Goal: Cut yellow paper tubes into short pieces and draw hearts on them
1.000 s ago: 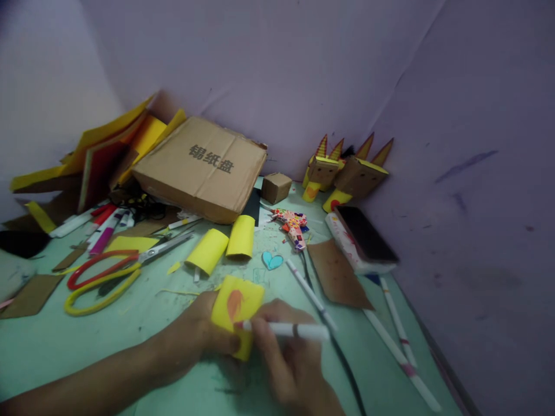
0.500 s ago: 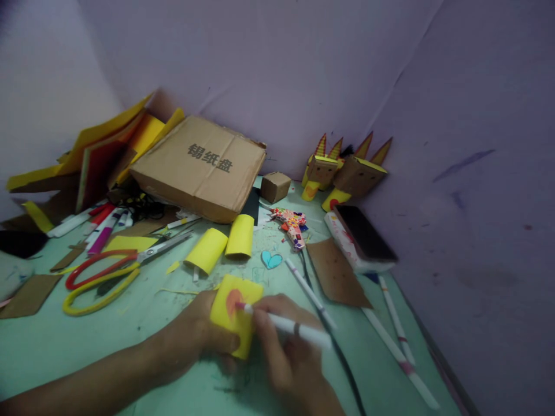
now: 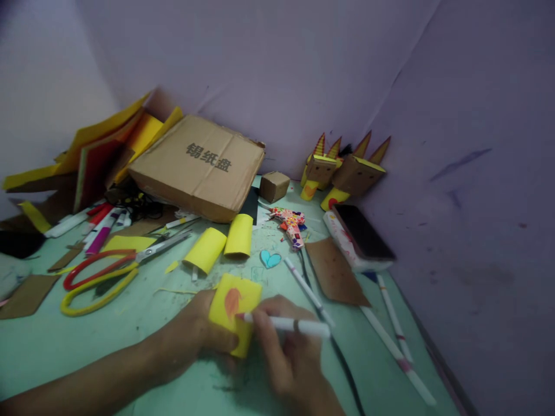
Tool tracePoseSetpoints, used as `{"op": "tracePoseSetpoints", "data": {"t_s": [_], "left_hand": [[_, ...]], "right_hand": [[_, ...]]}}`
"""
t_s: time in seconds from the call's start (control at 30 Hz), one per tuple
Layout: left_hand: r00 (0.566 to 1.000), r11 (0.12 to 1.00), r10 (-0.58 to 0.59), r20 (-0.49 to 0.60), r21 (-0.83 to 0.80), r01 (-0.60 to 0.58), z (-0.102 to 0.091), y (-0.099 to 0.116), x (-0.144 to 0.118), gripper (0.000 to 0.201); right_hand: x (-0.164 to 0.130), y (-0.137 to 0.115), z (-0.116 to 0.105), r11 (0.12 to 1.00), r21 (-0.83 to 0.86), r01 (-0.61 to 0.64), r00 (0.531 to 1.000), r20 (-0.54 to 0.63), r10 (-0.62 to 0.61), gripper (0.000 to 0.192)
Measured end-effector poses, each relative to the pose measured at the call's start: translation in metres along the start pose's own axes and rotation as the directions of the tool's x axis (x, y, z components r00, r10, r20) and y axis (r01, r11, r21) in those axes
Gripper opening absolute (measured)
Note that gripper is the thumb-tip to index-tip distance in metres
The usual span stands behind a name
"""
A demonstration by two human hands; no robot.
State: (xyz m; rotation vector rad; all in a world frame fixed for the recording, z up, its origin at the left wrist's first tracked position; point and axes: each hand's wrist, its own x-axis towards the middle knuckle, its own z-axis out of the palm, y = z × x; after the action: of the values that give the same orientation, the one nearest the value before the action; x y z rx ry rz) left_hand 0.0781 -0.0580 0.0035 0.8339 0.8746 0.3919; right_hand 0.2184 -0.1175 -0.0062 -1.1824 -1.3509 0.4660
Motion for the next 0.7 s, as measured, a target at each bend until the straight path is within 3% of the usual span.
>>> {"op": "tracePoseSetpoints", "data": {"t_s": [0.23, 0.7], "left_hand": [[1.0, 1.0, 0.01, 0.012, -0.012, -0.01, -0.0017, -0.0025, 0.0011, 0.027], [1.0, 1.0, 0.0, -0.004, -0.014, 0.0, -0.0004, -0.0007, 0.0005, 0.029]], "right_hand": [[0.0021, 0.0023, 0.0025, 0.998, -0.008, 0.061, 0.996, -0.059, -0.062, 0.015], [0.0015, 0.0014, 0.0008, 0.999, -0.053, -0.002, 0.998, -0.055, -0.001, 0.018]]}}
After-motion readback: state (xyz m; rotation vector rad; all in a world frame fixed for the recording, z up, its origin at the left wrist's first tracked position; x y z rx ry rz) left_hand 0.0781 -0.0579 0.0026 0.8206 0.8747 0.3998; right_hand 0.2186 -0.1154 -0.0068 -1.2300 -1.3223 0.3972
